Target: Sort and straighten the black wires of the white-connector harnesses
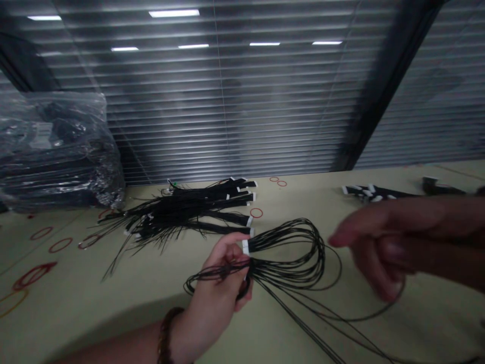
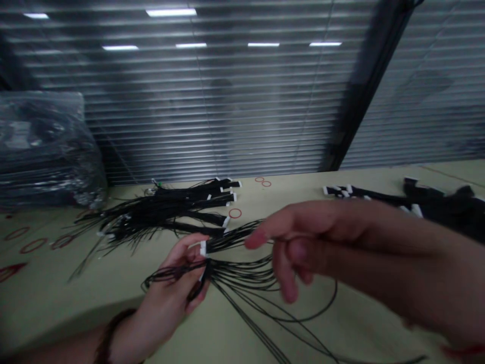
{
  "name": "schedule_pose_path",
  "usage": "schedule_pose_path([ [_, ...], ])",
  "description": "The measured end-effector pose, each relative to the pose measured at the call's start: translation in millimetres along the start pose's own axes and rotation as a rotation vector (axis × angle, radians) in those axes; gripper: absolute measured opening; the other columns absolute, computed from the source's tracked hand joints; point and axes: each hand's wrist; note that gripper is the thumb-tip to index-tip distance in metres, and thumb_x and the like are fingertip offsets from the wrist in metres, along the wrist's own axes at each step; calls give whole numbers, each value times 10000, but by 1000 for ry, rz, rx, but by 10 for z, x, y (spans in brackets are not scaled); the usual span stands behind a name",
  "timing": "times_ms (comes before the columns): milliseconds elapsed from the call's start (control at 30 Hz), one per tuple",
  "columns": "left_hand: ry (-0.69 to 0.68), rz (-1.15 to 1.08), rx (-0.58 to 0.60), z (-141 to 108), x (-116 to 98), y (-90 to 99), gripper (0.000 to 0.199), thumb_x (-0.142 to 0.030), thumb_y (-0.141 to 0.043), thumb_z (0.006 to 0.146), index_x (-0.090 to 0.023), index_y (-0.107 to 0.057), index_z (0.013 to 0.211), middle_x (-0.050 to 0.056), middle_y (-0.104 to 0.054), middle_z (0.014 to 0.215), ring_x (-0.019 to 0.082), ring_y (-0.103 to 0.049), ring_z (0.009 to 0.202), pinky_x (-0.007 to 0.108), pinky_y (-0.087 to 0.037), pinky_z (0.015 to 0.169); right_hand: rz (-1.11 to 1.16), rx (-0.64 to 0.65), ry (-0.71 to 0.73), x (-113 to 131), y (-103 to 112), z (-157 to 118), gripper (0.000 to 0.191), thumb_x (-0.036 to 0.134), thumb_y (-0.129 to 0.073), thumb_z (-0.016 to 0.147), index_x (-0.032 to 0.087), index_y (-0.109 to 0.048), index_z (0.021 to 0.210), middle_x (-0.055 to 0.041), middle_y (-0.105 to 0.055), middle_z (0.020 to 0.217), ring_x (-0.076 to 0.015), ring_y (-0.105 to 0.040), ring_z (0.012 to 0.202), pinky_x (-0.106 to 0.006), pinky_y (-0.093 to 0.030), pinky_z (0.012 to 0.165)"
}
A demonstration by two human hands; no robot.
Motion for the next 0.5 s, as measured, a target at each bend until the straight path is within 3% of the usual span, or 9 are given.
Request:
schedule_pose_path([
  [67, 1, -5, 15, -27, -9, -8, 237, -237, -574, 822, -261, -458, 1028, -44, -457, 749, 42, -390, 461, 112, -313, 375, 126, 134, -13, 135, -264, 51, 280, 173, -364, 961, 302, -523, 1152, 47, -634, 787, -48, -596, 625, -140, -466, 577],
  [167, -15, -39, 70, -70, -9, -18, 191, -255, -583, 830, -257, -469, 983, -57, -433, 703, 27, -355, 420, 96, -284, 351, -90, 20, -42, 232, -595, 125, 130, 145, -452, 890, 221, -547, 845, 62, -590, 662, -68, -534, 524, -178, -385, 469],
  [233, -55, -80, 131, -91, 8, -20, 155, -297, -588, 851, -256, -484, 959, -60, -435, 698, 15, -348, 399, 86, -278, 339, -257, -70, 29, 245, -734, 145, 131, 158, -462, 879, 197, -528, 772, 46, -564, 629, -97, -510, 516, -218, -341, 459],
  [367, -133, -133, 219, -110, 68, -14, 175, -400, -584, 872, -271, -517, 969, -55, -471, 715, -4, -356, 370, 68, -267, 318, -381, -187, 216, 241, -838, 131, 228, 158, -380, 924, 184, -547, 770, 25, -546, 641, -121, -498, 555, -253, -330, 514],
  [500, -123, -149, 217, -118, 92, -16, 189, -402, -619, 852, -279, -530, 963, -57, -482, 717, -17, -345, 359, 60, -278, 320, -402, -215, 272, 242, -853, 114, 277, 163, -373, 947, 178, -572, 756, 21, -535, 640, -118, -481, 570, -268, -318, 544],
])
Point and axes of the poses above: each hand's wrist, its own z-axis towards the middle knuckle, its own y-axis out of the back of the hand, x = y × z
